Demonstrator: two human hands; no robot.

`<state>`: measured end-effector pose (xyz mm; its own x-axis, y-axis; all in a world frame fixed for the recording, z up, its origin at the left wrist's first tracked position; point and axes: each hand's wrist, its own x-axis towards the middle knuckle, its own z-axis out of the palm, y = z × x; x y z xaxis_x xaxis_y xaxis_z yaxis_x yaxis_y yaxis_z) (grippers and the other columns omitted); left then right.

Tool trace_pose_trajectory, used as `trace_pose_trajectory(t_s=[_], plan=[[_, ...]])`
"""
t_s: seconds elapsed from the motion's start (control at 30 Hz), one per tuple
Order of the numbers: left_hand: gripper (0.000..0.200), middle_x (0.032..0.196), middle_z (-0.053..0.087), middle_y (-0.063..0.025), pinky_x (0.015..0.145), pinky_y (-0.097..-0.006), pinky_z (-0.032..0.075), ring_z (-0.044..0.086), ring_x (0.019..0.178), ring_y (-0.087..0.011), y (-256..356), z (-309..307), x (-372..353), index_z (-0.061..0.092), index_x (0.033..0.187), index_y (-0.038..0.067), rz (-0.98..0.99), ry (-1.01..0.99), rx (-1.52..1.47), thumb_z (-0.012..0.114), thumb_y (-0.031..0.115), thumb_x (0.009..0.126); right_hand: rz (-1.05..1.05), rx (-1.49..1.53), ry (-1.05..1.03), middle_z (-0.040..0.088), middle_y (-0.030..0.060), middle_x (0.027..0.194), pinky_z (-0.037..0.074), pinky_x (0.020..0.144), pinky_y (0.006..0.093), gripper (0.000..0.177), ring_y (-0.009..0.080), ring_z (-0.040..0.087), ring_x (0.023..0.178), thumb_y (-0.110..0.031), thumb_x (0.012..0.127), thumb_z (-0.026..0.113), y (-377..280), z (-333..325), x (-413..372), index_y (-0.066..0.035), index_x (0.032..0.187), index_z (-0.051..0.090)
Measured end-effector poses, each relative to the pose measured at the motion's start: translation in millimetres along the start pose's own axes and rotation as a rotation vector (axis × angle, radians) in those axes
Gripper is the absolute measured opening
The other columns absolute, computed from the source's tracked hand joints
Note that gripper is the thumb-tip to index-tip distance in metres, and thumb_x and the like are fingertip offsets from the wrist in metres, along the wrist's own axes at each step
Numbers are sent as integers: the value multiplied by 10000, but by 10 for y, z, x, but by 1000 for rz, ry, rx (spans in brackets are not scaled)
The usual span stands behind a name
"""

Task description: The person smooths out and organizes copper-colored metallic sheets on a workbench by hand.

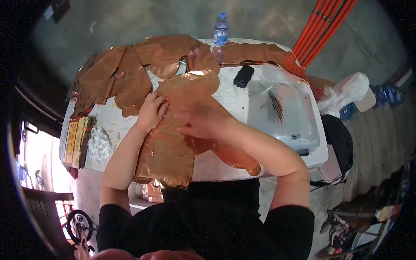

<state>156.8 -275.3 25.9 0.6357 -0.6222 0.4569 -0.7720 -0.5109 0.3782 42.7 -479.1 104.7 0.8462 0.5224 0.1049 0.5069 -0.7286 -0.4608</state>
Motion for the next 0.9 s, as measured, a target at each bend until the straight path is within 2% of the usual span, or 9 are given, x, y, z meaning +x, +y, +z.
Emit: trace_pose_trajectory(t_s=[0.07, 0.13, 0.2, 0.27, 0.33, 0.5, 0.7, 0.73, 0.9], plan=[[202, 966, 522, -117, 818, -369, 435, 499, 961, -306, 11, 7, 8, 602, 997, 36, -25, 2, 6, 589, 138, 823, 119, -124, -71, 558, 146, 1117, 421, 898, 385, 390, 331, 518, 1052, -262, 817, 612, 55, -181, -203, -37, 1131, 558], [201, 965, 522, -116, 819, -367, 434, 500, 960, -304, 31, -6, 13, 602, 996, 35, -33, -18, -12, 591, 133, 821, 44, -289, 237, 577, 144, 1020, 449, 835, 388, 344, 333, 541, 982, -230, 792, 622, 176, -315, -516, -22, 1064, 585], [206, 965, 520, -114, 822, -363, 431, 502, 957, -298, 28, -12, 12, 602, 997, 30, -59, -19, -26, 595, 123, 814, 228, -267, 241, 583, 139, 1032, 461, 803, 367, 314, 314, 557, 967, -192, 787, 622, 271, -555, -776, -17, 1047, 594], [209, 962, 523, -116, 822, -361, 430, 504, 953, -297, 54, -31, 22, 602, 997, 27, -67, -22, -26, 598, 125, 813, 319, -238, 407, 590, 123, 1030, 463, 736, 338, 305, 267, 567, 946, -183, 800, 621, 290, -788, -1062, -10, 1050, 595], [212, 959, 526, -117, 822, -359, 430, 506, 950, -296, 48, -33, 31, 603, 998, 24, -70, -36, -22, 602, 127, 812, 567, -133, 491, 597, 109, 1011, 446, 665, 305, 305, 217, 575, 892, -188, 814, 623, 189, -952, -1260, -7, 1056, 593], [227, 936, 536, -114, 799, -368, 440, 508, 936, -298, -3, 18, 33, 619, 978, 27, 3, 5, -17, 622, 176, 807, 650, -164, 578, 611, 83, 863, 431, 626, 273, 218, 155, 580, 768, -133, 814, 625, 216, -1002, -1839, 12, 976, 611], [239, 952, 533, -134, 805, -372, 435, 508, 930, -313, 56, -19, 40, 614, 997, 22, -5, -23, 9, 625, 166, 806, 851, 163, 70, 581, 40, 689, 453, 594, 265, 150, 108, 544, 628, -63, 757, 666, -82, -927, -2398, 16, 870, 609], [239, 941, 530, -136, 803, -371, 434, 508, 925, -313, 46, -11, 42, 613, 998, 21, -8, -20, 4, 627, 162, 805, 723, 99, 83, 573, 37, 633, 442, 550, 275, 164, 109, 532, 572, -79, 735, 690, -63, -805, -2481, -7, 865, 620], [244, 901, 516, -137, 794, -358, 429, 512, 895, -301, 85, -23, 51, 609, 1002, 14, -27, -32, -8, 633, 163, 811, 758, 220, -88, 565, 55, 614, 417, 526, 284, 191, 127, 527, 551, -112, 702, 716, -220, -569, -2573, -33, 850, 624]])
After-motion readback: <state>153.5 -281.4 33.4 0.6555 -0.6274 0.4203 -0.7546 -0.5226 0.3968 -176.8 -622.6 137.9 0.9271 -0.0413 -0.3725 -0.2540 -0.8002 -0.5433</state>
